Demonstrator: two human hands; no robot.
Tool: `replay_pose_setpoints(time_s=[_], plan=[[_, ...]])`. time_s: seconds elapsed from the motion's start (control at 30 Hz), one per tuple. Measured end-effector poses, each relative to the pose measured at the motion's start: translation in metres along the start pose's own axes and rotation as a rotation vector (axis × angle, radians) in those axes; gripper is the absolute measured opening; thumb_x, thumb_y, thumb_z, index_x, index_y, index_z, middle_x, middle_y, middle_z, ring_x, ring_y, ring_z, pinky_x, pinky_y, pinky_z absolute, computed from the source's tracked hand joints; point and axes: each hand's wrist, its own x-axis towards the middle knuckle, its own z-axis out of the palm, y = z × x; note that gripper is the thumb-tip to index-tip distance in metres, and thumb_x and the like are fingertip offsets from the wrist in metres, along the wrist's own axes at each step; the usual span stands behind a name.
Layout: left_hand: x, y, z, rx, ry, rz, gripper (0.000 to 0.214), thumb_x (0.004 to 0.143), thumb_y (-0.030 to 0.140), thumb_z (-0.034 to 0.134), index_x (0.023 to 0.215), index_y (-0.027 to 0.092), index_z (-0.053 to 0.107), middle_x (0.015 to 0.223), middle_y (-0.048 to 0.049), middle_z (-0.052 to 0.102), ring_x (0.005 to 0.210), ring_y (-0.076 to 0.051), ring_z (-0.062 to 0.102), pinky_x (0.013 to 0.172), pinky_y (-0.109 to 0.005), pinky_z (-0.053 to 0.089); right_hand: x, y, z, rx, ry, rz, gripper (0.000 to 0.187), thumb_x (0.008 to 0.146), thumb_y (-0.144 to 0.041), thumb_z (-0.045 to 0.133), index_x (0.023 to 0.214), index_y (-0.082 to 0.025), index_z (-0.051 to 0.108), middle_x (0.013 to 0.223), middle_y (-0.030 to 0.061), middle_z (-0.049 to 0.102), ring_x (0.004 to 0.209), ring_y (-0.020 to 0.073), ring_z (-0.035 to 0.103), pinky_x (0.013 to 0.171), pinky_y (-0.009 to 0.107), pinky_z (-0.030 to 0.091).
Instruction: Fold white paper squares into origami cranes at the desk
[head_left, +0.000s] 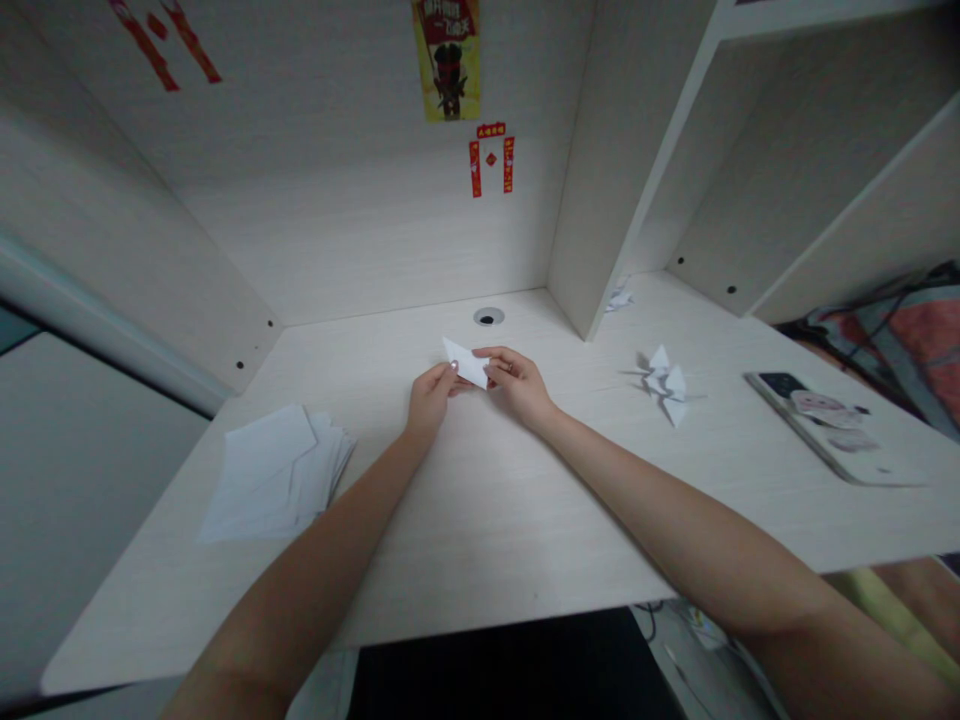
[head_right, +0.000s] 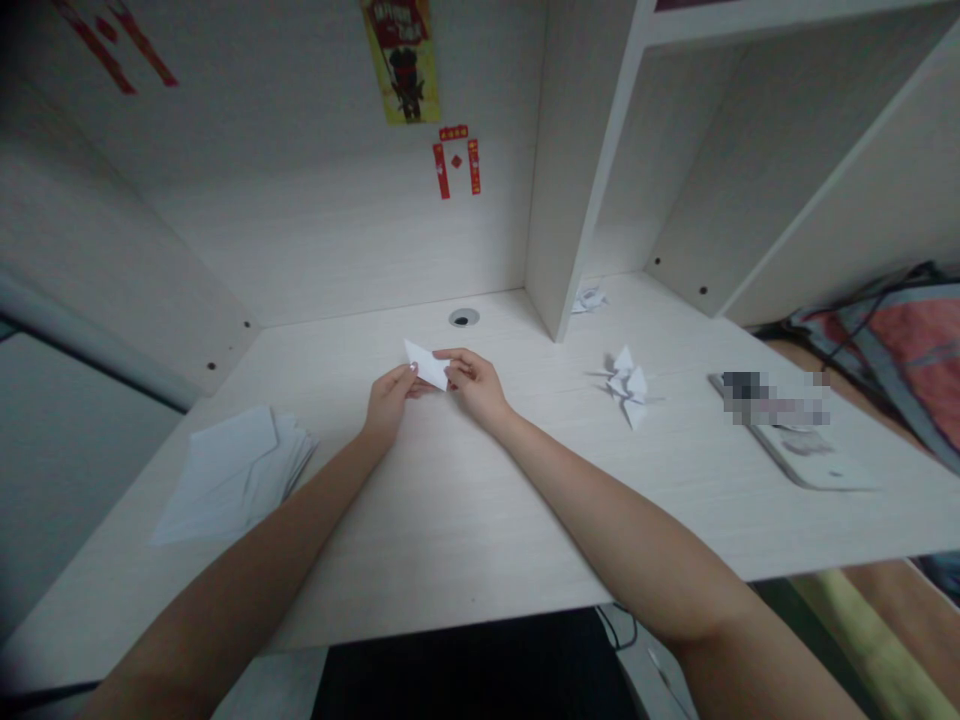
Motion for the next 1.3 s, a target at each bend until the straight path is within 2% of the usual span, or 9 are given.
replay_pose_setpoints(time_s=[0.17, 0.43, 0.6, 0.7, 0.8, 0.97, 1.07, 1.17, 1.3], plan=[[-0.001, 0.001, 0.001, -0.001, -0.002, 0.015, 0.034, 0.076, 0.049, 0.060, 0.074, 0.016, 0.068, 0.070, -0.0053, 0.069, 0.064, -0.016, 0.062, 0.065, -0.027, 0.046, -0.002, -0.001, 0.000, -0.025, 0.009, -0.025, 0.027, 0.072, -0.032, 0.058, 0.093, -0.018, 0.067, 0.070, 0.0001, 0.061, 0.060, 0.0111, 0.050, 0.060, 0.026, 0.041], [-0.002, -0.001, -0.001, -0.010, -0.038, 0.001, 0.036, 0.075, 0.051, 0.060, 0.077, 0.016, 0.068, 0.073, -0.0057, 0.070, 0.070, -0.017, 0.063, 0.066, -0.027, 0.047, -0.005, 0.002, 0.002, -0.088, 0.055, -0.056, 0.027, 0.068, -0.034, 0.068, 0.090, -0.018, 0.067, 0.055, -0.0052, 0.047, 0.050, 0.0083, 0.041, 0.050, 0.023, 0.033], [-0.001, -0.005, -0.002, -0.050, -0.024, -0.014, 0.037, 0.075, 0.050, 0.060, 0.077, 0.014, 0.068, 0.071, -0.0054, 0.068, 0.067, -0.016, 0.062, 0.065, -0.026, 0.045, -0.007, 0.005, 0.003, -0.171, 0.067, -0.089, 0.032, 0.069, -0.036, 0.068, 0.096, -0.019, 0.067, 0.057, -0.0046, 0.050, 0.050, 0.0088, 0.041, 0.051, 0.023, 0.035], [-0.001, -0.005, -0.002, -0.044, 0.032, -0.003, 0.039, 0.074, 0.052, 0.059, 0.072, 0.014, 0.067, 0.068, -0.0041, 0.066, 0.064, -0.015, 0.058, 0.062, -0.025, 0.043, -0.010, 0.005, 0.003, -0.310, 0.088, -0.190, 0.034, 0.070, -0.034, 0.070, 0.101, -0.020, 0.066, 0.069, -0.0010, 0.058, 0.056, 0.0107, 0.048, 0.056, 0.025, 0.040], [-0.001, -0.005, -0.002, -0.026, 0.053, 0.003, 0.039, 0.073, 0.051, 0.060, 0.067, 0.013, 0.066, 0.065, -0.0022, 0.062, 0.062, -0.014, 0.054, 0.060, -0.025, 0.041, -0.013, 0.003, 0.003, -0.431, 0.055, -0.308, 0.035, 0.073, -0.033, 0.069, 0.106, -0.022, 0.066, 0.085, 0.0031, 0.063, 0.065, 0.0128, 0.054, 0.063, 0.027, 0.045], [-0.001, -0.006, -0.004, 0.001, 0.049, 0.021, 0.035, 0.073, 0.047, 0.062, 0.061, 0.014, 0.063, 0.060, 0.0001, 0.058, 0.060, -0.012, 0.051, 0.059, -0.024, 0.039, -0.012, 0.001, -0.001, -0.525, -0.004, -0.360, 0.034, 0.076, -0.036, 0.067, 0.109, -0.025, 0.065, 0.088, 0.0042, 0.064, 0.068, 0.0138, 0.057, 0.065, 0.028, 0.049], [0.001, -0.007, -0.005, -0.044, 0.084, 0.018, 0.034, 0.073, 0.046, 0.062, 0.064, 0.013, 0.064, 0.063, -0.0008, 0.060, 0.061, -0.013, 0.052, 0.061, -0.024, 0.041, -0.010, -0.001, -0.005, -0.595, -0.018, -0.429, 0.034, 0.076, -0.039, 0.067, 0.108, -0.026, 0.065, 0.102, 0.0062, 0.064, 0.084, 0.0168, 0.060, 0.070, 0.030, 0.051], [0.003, -0.007, -0.005, -0.078, 0.129, 0.019, 0.035, 0.072, 0.047, 0.063, 0.067, 0.013, 0.067, 0.064, -0.0021, 0.062, 0.061, -0.013, 0.053, 0.060, -0.025, 0.042, -0.011, -0.007, -0.008, -0.774, -0.011, -0.563, 0.030, 0.077, -0.038, 0.066, 0.106, -0.027, 0.067, 0.118, 0.0062, 0.061, 0.097, 0.0203, 0.058, 0.085, 0.037, 0.049], [0.002, -0.003, -0.003, -0.081, 0.177, 0.020, 0.037, 0.072, 0.048, 0.063, 0.068, 0.012, 0.069, 0.066, -0.0045, 0.065, 0.061, -0.014, 0.056, 0.060, -0.025, 0.044, -0.015, -0.016, -0.006, -1.010, -0.043, -0.665, 0.020, 0.085, -0.029, 0.057, 0.100, -0.027, 0.069, 0.128, 0.0040, 0.058, 0.096, 0.0225, 0.055, 0.084, 0.040, 0.050]])
